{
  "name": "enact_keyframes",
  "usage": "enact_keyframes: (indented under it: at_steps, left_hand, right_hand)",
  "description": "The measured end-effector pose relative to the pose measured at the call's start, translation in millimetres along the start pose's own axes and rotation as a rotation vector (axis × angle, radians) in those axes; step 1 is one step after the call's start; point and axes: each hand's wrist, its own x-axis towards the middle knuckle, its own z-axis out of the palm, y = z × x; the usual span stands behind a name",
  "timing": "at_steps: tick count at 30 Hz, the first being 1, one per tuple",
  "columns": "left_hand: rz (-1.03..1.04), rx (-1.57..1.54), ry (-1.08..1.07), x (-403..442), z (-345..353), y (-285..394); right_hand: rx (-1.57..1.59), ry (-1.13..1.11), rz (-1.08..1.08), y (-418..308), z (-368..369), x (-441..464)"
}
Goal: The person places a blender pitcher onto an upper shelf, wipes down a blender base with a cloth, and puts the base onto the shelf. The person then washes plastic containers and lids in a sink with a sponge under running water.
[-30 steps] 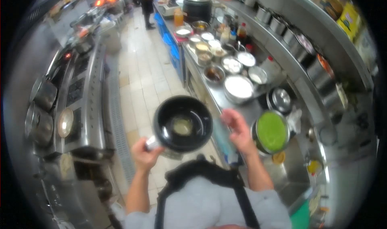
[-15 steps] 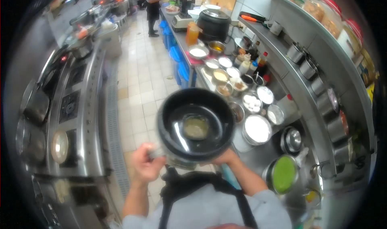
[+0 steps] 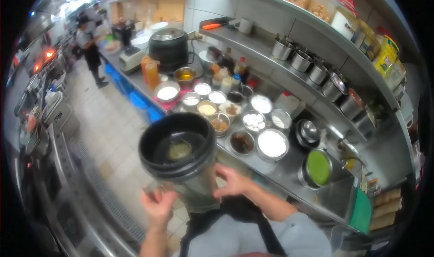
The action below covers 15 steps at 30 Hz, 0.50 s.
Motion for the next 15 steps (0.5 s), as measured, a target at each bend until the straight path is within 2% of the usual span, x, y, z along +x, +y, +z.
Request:
enact_keyframes:
  at_steps: [2, 3, 5, 6, 7, 8, 9, 10, 11, 12, 15]
  left_hand:
    - [0.135, -0.022, -0.193, 34.4, -12.1, -3.9]
    - [0.268, 0.004, -0.354, 59.2, -13.7, 0.4]
    - [0.396, 0.088, -0.354, 96.6, -1.2, 23.1]
    - [0.503, 0.24, -0.337, 120.9, 8.1, 36.8]
    - [0.567, 0.135, -0.421, 145.9, 21.7, 49.7]
    - [0.585, 0.07, -0.337, 163.2, 47.0, 64.5]
    - [0.673, 0.131, -0.285, 187.6, 63.2, 77.8]
    - [0.669, 0.18, -0.229, 210.3, 74.3, 93.3]
    - [0.756, 0.046, -0.303, 230.5, 104.4, 110.6]
    - [0.755, -0.029, -0.404, 254.8, 123.3, 129.8]
    - [0.775, -0.131, -0.305, 302.3, 201.7, 179.8]
  right_hand:
    - [0.055, 0.104, -0.143, 3.0, -6.6, 11.6]
    - [-0.004, 0.042, -0.21, 3.2, -18.3, 17.3]
    - [0.042, 0.096, -0.246, -7.3, -34.4, 25.1]
    - [0.086, 0.137, -0.277, -10.2, -43.3, 26.9]
    - [0.033, 0.179, -0.317, -0.9, -54.7, 27.1]
    - [0.036, 0.184, -0.328, 10.5, -65.4, 23.5]
    - [0.122, 0.23, -0.297, 22.8, -75.8, 17.8]
    - [0.208, 0.273, -0.265, 33.3, -85.0, 13.0]
    - [0.24, 0.296, -0.286, 40.3, -93.6, 10.8]
    - [0.243, 0.29, -0.29, 48.3, -101.0, 9.1]
    - [0.33, 0.404, -0.229, 50.1, -129.4, 20.9]
